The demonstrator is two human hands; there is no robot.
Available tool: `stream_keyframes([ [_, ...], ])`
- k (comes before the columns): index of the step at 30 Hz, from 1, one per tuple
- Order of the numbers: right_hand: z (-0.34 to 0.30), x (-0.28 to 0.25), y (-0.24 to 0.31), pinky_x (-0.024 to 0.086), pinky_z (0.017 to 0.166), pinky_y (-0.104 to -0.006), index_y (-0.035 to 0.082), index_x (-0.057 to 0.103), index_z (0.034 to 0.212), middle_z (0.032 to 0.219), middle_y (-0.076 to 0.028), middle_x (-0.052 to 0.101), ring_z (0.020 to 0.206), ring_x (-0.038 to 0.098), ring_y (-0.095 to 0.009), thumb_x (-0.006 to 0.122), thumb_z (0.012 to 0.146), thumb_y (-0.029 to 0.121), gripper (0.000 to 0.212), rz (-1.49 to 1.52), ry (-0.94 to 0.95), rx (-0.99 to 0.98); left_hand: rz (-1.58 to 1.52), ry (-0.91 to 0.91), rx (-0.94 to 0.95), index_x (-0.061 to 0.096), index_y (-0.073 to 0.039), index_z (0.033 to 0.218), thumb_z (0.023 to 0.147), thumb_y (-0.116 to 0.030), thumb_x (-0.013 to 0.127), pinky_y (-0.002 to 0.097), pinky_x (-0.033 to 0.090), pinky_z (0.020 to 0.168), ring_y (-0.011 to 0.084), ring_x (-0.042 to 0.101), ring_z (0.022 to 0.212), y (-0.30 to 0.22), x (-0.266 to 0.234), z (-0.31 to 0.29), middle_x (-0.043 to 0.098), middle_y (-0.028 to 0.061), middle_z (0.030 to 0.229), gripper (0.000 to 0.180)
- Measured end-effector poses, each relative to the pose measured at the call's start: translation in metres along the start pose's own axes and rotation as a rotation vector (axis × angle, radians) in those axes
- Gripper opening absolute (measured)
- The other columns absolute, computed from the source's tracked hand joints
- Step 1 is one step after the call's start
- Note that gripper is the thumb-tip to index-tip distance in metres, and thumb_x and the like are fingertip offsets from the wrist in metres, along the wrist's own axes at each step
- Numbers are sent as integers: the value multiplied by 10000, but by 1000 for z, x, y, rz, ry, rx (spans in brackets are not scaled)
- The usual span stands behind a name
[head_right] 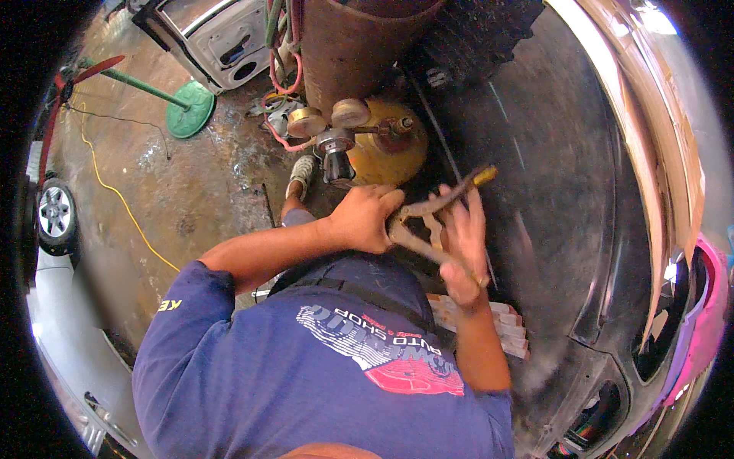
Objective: The person uses a screwdriver and a wrench to tighten a valve on a yellow gas cylinder. They repeatedly adjust the tools and the valve, ensuring the connection is secure. The person also handles a hose connected to the cylinder.
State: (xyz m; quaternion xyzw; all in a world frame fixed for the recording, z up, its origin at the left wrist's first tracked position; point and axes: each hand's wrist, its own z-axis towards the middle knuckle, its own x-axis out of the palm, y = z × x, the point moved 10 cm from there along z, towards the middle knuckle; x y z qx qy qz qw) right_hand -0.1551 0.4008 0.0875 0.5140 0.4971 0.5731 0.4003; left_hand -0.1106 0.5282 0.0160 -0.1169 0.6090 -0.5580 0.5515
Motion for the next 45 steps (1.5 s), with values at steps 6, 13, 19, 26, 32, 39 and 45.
stream_keyframes([
  [6,71,26,-15,257,1274,-577,58,-2,1689,1648,-285,301,1535,342,-419,577,852,75,1018,59,66,-176,110,-301,-109,376,27,1531,774,-236,856,514,463,1144,504,453,1422,31,-30,1,438,332,1519,934],
  [13,126,26,-64,243,1286,-528,14,23,1668,1636,-266,298,1517,356,-378,503,835,-24,962,-120,99,-290,-157,80,-302,347,24,1568,856,-251,805,510,467,1141,491,502,1381,74,4,-64,475,320,1504,890],
  [19,154,23,-125,241,1287,-503,-26,64,1658,1618,-250,323,1513,359,-363,519,843,14,934,-267,104,-327,-195,193,-323,473,3,1487,868,-208,761,495,522,1065,479,604,1244,119,-1,-57,586,284,1374,714],
  [26,153,35,-120,246,1283,-502,-84,125,1629,1600,-258,366,1514,367,-391,554,921,128,855,-444,112,-410,-132,6,-173,247,11,1620,794,-214,858,479,481,1133,471,520,1384,91,-53,-20,480,307,1509,1052],
  [32,136,-3,-120,246,1277,-512,-97,128,1621,1625,-284,359,1541,348,-417,576,988,251,850,-473,37,-444,-7,31,109,-55,85,1647,587,-401,1013,473,303,1275,504,318,1539,44,-85,67,220,404,1659,1582],
  [39,136,-45,-87,377,1199,-522,-45,327,1559,1545,-326,464,1449,465,-463,766,896,326,877,-708,-4,-455,-14,140,148,-88,114,1630,501,-470,1037,452,274,1288,503,288,1552,21,-38,133,191,410,1664,1697],
  [45,114,-97,-84,576,851,-502,53,583,1309,1073,-243,737,1006,717,-456,795,875,161,495,-1130,-28,223,-29,173,135,-47,89,1647,506,-387,1038,447,264,1292,510,259,1562,2,-17,158,166,405,1674,1645],
])
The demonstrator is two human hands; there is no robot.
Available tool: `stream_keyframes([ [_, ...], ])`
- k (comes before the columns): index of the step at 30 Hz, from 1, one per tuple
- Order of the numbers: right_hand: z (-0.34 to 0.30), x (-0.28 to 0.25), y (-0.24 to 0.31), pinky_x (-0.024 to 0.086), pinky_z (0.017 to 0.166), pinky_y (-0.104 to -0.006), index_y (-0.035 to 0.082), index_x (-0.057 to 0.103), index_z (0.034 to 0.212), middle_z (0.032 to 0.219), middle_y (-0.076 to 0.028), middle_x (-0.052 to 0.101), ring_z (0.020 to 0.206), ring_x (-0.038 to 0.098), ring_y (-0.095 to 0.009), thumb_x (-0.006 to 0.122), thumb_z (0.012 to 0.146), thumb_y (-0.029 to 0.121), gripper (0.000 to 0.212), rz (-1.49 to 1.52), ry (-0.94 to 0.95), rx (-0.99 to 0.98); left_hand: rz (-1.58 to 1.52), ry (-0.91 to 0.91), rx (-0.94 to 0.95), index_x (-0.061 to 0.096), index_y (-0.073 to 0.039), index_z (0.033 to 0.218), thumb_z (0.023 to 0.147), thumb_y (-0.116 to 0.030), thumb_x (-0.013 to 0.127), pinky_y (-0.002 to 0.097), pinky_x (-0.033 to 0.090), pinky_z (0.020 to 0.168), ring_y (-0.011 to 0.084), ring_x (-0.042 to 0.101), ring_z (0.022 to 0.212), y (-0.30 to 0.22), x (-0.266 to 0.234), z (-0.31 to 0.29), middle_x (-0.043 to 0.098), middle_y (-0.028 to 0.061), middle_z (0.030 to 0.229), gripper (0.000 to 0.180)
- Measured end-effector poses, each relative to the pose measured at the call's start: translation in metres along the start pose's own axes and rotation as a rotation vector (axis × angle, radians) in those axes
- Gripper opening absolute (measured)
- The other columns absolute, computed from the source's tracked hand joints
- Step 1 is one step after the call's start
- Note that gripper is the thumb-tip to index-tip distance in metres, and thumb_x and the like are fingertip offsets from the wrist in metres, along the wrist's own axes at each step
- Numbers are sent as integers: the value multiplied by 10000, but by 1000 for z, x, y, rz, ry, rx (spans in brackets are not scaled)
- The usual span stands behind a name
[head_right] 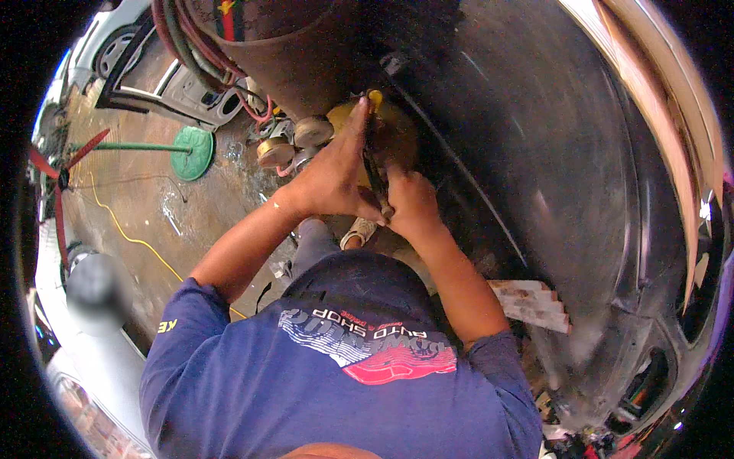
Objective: The person uses a screwdriver and a wrench to tighten a valve on a yellow gas cylinder. They repeatedly adjust the tools and the valve, ensuring the connection is secure. The person also handles a hose connected to the cylinder.
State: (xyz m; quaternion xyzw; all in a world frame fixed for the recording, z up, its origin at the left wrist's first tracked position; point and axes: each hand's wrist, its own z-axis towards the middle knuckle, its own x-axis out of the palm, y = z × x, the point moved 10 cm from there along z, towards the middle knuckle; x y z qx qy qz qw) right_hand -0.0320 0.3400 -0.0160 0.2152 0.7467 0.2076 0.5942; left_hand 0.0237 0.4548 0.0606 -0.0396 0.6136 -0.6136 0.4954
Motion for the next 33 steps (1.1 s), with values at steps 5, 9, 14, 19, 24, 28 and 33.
stream_keyframes([
  [5,-11,-46,-7,571,774,-523,19,598,1081,924,-228,748,910,724,-460,840,834,183,383,58,-7,75,144,72,-44,27,-34,1693,591,-275,987,465,362,1238,526,319,1525,4,20,12,186,380,1679,1481],
  [9,-18,-54,12,573,757,-510,8,618,1080,911,-218,752,875,734,-439,862,824,253,430,-7,-32,2,320,-43,-122,133,-141,1709,673,-67,852,518,510,1070,547,503,1360,13,31,21,337,358,1605,1264],
  [14,-49,-68,27,561,761,-535,1,690,950,820,-217,733,827,726,-443,790,892,463,477,92,91,121,290,-174,-242,152,-94,1695,654,-84,864,528,548,987,530,598,1216,34,21,3,496,334,1466,1262],
  [19,-66,-60,36,520,708,-581,-9,707,775,775,-283,682,785,687,-491,620,1039,444,532,64,11,203,314,-139,-148,197,-97,1686,663,-119,878,499,572,937,493,617,1191,22,13,-5,539,293,1396,1229],
  [24,-71,-47,64,507,711,-593,-16,679,806,850,-285,694,804,670,-509,574,1069,385,491,-31,-56,149,334,-108,-48,222,-138,1687,743,-82,805,498,583,872,462,644,1100,19,2,-27,538,256,1309,1110],
  [28,-69,-31,79,517,724,-578,9,649,818,860,-247,699,804,671,-483,608,1047,338,402,-151,-101,89,344,-52,-63,207,-184,1698,746,-77,792,509,585,858,468,653,1087,25,1,-40,522,265,1347,1122],
  [33,-77,-27,109,526,786,-546,29,628,873,885,-196,670,854,655,-431,671,998,270,274,-363,-299,-146,325,-136,-41,204,-202,1702,771,-91,785,509,593,841,469,661,1066,27,-6,-51,525,260,1361,1103],
])
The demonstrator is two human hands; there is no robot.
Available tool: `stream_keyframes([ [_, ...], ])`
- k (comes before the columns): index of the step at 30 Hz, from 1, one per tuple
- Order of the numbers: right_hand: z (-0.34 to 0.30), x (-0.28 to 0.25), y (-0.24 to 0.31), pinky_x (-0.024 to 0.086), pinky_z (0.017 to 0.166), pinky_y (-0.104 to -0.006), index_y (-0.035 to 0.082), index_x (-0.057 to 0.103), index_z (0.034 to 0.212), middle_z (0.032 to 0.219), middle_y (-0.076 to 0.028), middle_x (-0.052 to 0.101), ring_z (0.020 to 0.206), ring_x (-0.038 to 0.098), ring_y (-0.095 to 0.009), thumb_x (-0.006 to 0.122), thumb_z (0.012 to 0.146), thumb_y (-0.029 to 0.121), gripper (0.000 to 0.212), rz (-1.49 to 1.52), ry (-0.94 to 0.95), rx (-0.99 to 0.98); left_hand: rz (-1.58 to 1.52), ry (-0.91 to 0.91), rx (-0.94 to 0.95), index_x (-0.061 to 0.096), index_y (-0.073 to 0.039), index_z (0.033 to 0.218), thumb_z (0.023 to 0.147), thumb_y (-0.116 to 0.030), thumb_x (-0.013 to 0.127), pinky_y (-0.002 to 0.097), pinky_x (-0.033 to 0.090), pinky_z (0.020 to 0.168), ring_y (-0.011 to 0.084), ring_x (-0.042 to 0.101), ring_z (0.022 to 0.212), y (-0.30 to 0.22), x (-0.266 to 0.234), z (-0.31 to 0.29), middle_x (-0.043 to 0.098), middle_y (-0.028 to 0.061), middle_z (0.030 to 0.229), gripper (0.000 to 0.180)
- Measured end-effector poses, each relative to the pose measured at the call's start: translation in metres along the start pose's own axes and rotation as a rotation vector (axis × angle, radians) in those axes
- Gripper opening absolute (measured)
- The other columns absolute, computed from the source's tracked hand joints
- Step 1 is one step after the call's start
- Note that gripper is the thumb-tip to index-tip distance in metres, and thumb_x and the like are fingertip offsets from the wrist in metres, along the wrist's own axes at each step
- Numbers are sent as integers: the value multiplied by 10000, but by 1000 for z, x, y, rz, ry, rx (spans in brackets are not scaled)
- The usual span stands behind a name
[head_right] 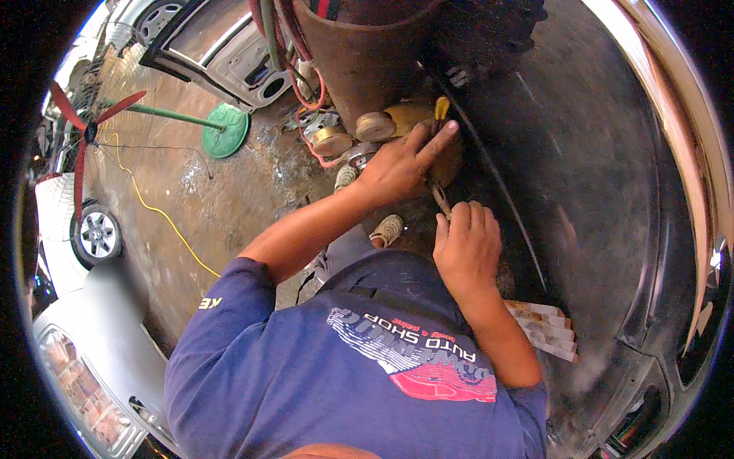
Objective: The person uses a screwdriver and a wrench to tighten a valve on a yellow gas cylinder. They repeatedly adjust the tools and the valve, ensuring the connection is secure. The person also handles a hose connected to the cylinder.
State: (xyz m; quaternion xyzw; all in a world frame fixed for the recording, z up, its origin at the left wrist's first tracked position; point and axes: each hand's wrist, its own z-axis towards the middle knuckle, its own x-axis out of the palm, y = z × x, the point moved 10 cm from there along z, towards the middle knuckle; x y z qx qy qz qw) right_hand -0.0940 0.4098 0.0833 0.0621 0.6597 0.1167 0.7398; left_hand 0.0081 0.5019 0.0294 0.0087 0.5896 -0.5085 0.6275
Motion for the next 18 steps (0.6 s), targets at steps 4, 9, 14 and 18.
stream_keyframes([
  [4,-8,0,6,523,798,-535,20,622,892,879,-190,655,863,647,-424,680,990,254,259,53,-14,24,-5,-9,17,208,-204,1702,784,-100,782,496,595,866,459,656,1095,-3,-2,-6,532,251,1358,1088],
  [9,-40,61,-45,516,771,-531,-2,599,958,882,-208,668,855,667,-419,666,1010,264,279,589,662,633,16,25,36,222,-210,1698,802,-113,780,485,596,881,437,650,1129,-5,0,-10,541,239,1347,1061],
  [14,-13,9,-3,524,746,-515,10,599,908,839,-196,698,830,686,-432,671,1026,342,359,12,49,6,21,20,29,239,-210,1694,793,-100,777,484,598,877,421,651,1129,-6,-3,-11,538,226,1354,1055],
  [18,-20,31,-21,515,761,-523,14,602,940,896,-195,673,864,658,-419,703,977,264,273,323,459,328,30,22,38,243,-210,1693,787,-118,792,484,597,869,417,657,1116,-4,1,-14,540,223,1349,1064],
])
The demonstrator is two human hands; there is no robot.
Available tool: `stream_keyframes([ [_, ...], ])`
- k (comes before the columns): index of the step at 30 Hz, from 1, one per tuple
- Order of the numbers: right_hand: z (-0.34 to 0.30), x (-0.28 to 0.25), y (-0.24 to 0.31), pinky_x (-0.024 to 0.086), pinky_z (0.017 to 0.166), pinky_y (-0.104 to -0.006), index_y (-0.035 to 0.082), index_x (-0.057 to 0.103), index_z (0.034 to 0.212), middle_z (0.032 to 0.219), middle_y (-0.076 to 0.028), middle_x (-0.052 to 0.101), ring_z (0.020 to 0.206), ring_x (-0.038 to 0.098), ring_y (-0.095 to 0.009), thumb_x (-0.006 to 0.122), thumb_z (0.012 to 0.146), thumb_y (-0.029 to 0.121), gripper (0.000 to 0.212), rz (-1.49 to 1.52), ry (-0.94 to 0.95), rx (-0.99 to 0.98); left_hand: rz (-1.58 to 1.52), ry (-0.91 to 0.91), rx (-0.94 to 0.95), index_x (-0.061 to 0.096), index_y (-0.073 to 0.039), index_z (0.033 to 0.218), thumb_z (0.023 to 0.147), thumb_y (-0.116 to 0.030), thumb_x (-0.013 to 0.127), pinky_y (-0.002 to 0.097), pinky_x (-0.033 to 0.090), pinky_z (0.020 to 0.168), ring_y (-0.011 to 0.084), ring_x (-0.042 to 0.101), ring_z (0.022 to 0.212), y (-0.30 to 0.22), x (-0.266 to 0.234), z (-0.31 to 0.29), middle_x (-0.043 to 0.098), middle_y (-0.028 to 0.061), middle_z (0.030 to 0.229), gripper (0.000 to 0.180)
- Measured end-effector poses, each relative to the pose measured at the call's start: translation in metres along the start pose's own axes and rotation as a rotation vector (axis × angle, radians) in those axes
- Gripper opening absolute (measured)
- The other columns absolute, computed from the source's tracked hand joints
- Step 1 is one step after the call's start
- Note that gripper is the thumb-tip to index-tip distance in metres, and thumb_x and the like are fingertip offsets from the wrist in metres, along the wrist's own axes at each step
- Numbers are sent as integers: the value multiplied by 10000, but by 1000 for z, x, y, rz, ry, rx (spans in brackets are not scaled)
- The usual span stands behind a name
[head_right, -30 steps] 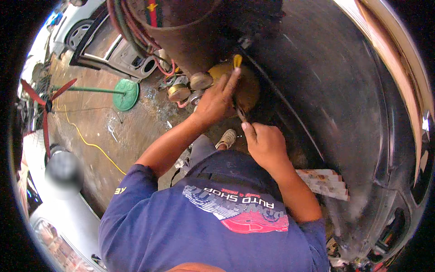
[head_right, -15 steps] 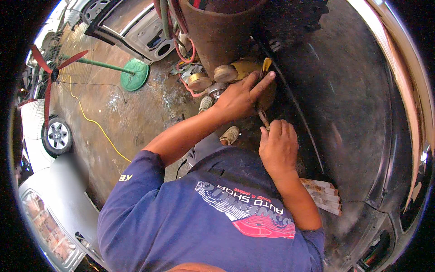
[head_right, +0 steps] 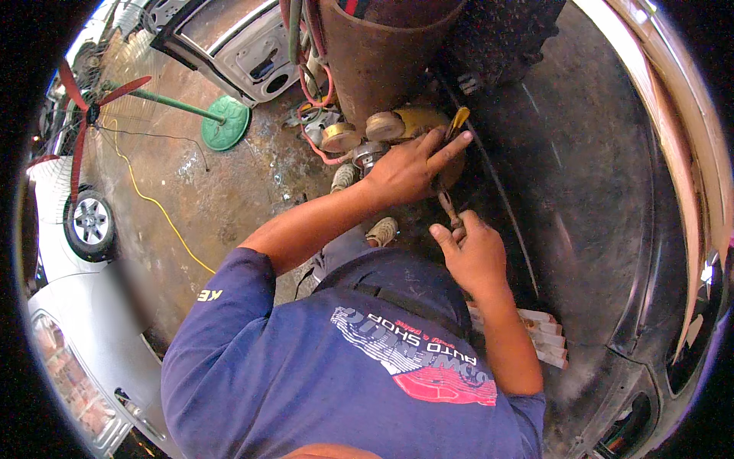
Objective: The person uses a screwdriver and a wrench to tighten a valve on a yellow gas cylinder. They repeatedly adjust the tools and the valve, ensuring the connection is secure. The person also handles a hose connected to the cylinder.
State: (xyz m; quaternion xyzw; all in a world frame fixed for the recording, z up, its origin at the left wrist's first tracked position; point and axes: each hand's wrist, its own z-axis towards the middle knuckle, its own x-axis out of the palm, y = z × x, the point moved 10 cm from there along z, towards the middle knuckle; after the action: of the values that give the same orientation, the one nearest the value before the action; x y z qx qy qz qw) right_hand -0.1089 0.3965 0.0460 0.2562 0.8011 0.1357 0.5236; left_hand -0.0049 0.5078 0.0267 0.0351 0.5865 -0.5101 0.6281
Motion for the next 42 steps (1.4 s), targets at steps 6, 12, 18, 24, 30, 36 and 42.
stream_keyframes([
  [6,-10,-8,23,524,801,-507,47,610,980,959,-166,673,967,643,-404,743,911,213,224,-352,-359,-312,-29,-46,0,245,-209,1692,759,-132,822,491,592,868,420,658,1104,4,1,-5,545,223,1333,1099],
  [12,-1,2,-3,529,830,-479,52,585,1015,1001,-168,667,974,646,-391,801,875,163,280,-47,-119,-18,0,11,-3,228,-198,1696,745,-145,841,482,590,886,420,656,1115,5,3,-9,551,212,1322,1133],
  [18,-4,-1,4,502,991,-473,36,486,1409,1362,-221,591,1242,600,-385,849,867,256,689,79,-198,-298,-23,-29,-24,160,-101,1698,744,-117,817,502,597,853,440,682,1056,7,-1,-10,588,241,1334,1158],
  [24,41,-5,25,223,1287,-526,-31,135,1668,1723,-255,211,1580,282,-408,812,888,306,1087,704,-299,-714,-109,-15,-149,229,6,1652,794,-124,763,509,589,844,452,695,1041,20,8,-6,652,267,1256,1019],
  [30,60,-19,19,99,1319,-504,-71,126,1657,1733,-284,174,1615,186,-421,678,954,317,975,1180,-277,-838,-93,-84,-163,328,55,1554,738,-83,760,529,527,1000,496,644,1160,13,11,13,642,323,1268,933],
  [36,65,-56,-29,192,1307,-491,-142,327,1567,1658,-298,347,1564,324,-390,609,982,264,766,1134,-405,-849,-141,55,-160,391,48,1489,752,-120,796,512,529,1014,492,634,1178,-12,37,60,647,300,1273,858],
  [42,39,-134,-97,547,760,-479,19,684,1073,1004,-214,699,923,709,-400,684,998,362,351,477,-552,-300,-132,98,-391,350,24,1466,743,-285,914,534,569,901,501,676,1119,-39,63,121,668,292,1244,967],
])
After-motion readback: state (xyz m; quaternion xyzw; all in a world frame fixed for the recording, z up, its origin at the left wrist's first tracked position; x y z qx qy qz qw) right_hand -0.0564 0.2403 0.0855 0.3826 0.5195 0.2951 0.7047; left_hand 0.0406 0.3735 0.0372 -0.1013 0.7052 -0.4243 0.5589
